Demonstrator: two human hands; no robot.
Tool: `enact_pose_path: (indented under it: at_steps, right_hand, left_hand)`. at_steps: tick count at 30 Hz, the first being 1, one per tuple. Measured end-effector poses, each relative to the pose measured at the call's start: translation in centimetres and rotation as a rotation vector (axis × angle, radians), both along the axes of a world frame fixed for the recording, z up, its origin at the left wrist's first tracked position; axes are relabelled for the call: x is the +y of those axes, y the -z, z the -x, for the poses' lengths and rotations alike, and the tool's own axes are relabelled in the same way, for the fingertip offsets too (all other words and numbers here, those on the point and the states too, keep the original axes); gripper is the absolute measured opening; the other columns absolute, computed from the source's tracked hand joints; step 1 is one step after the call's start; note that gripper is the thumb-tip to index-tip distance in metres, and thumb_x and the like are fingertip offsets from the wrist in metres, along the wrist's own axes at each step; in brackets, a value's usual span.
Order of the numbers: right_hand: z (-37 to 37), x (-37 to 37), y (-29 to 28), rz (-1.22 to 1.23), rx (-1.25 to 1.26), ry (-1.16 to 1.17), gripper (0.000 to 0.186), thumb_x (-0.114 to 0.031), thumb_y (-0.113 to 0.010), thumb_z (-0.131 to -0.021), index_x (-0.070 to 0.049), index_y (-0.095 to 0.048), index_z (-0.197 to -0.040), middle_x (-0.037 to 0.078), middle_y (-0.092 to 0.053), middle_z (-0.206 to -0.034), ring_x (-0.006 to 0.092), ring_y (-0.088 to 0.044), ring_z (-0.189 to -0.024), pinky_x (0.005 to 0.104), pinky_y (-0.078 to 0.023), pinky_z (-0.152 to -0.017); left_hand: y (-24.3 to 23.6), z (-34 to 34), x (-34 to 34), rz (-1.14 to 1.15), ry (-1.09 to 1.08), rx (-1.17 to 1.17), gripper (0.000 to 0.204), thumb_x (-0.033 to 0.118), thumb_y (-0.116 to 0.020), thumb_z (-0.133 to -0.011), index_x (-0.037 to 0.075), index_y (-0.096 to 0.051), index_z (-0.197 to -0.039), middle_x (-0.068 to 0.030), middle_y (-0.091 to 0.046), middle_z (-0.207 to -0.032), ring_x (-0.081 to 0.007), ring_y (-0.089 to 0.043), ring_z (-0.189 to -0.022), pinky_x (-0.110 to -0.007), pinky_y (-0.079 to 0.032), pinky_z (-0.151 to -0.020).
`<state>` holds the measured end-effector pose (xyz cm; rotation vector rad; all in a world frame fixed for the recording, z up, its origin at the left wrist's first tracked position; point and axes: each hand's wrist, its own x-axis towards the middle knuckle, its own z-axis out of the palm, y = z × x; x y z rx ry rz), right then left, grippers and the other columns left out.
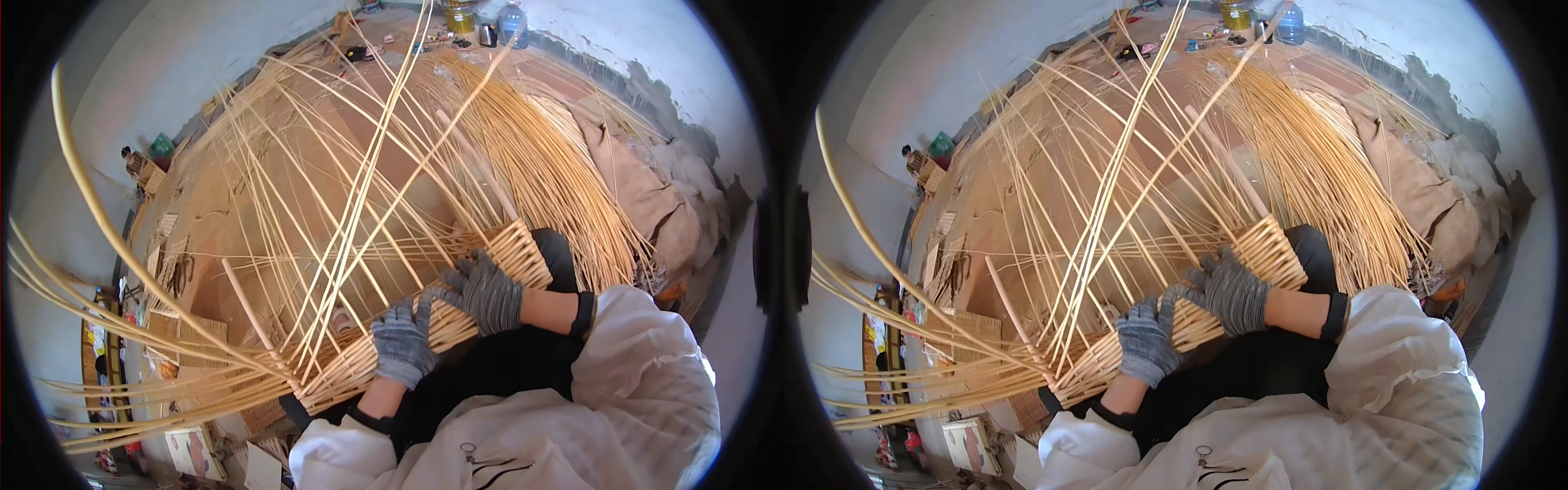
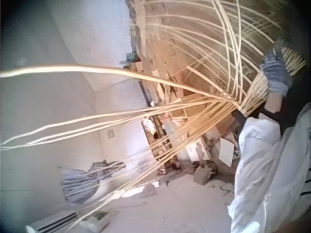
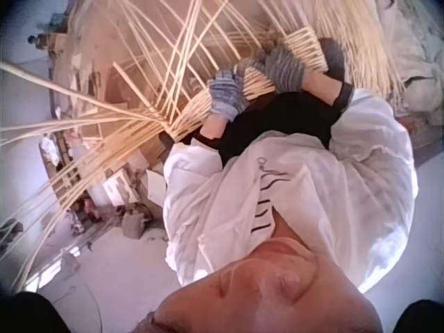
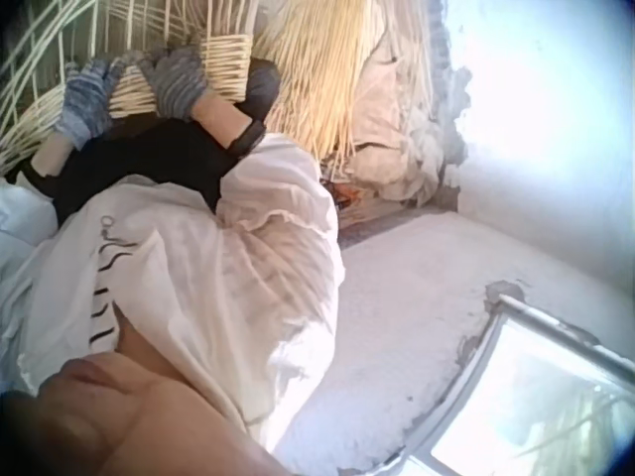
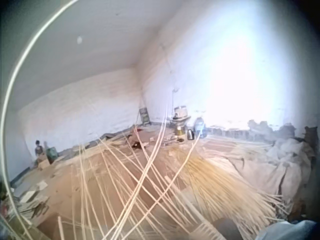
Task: Weave a basket using bamboo or wooden strips, including measuring with a tape measure.
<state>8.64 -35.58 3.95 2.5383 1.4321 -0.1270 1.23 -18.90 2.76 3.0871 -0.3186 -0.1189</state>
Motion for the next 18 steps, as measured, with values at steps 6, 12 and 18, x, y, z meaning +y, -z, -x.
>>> enact_pose_path:
  at_steps: [6,12,18]
  right_hand:
    - [-7.3,-2.9,0.2,-0.434,-0.004,-0.043,0.06,-0.03,-0.053,-0.073,-0.006,-0.034,-0.124,0.016,-0.038,-0.125,0.0278,-0.036,-0.115,0.038,-0.027,-0.095]
    - [-10.1,0.4,3.8,-0.336,-0.246,0.283,0.041,-0.011,-0.042,-0.081,0.007,-0.037,-0.116,0.022,-0.042,-0.119,0.0265,-0.047,-0.105,0.0377,-0.037,-0.087]
    - [-10.8,-1.7,2.4,-0.253,0.302,0.489,0.036,-0.015,-0.047,-0.077,0.005,-0.045,-0.107,0.019,-0.058,-0.093,0.0308,-0.059,-0.082,0.0373,-0.045,-0.074]
  left_hand:
    - [-1.3,-7.4,1.5,-0.001,0.157,-0.34,0.039,0.028,-0.049,-0.075,0.008,-0.05,-0.109,-0.0144,-0.046,-0.116,-0.0301,-0.043,-0.107,-0.041,-0.033,-0.088]
    - [1.4,-18.8,2.4,0.038,-0.085,0.027,0.023,0.013,-0.046,-0.079,0.001,-0.061,-0.09,-0.0148,-0.06,-0.093,-0.0288,-0.058,-0.083,-0.032,-0.044,-0.078]
    - [-4.3,-14.0,-2.4,1.388,-0.146,-0.157,0.015,0.001,-0.056,-0.074,0.0,-0.064,-0.086,-0.0114,-0.059,-0.096,-0.018,-0.052,-0.094,-0.025,-0.038,-0.086]
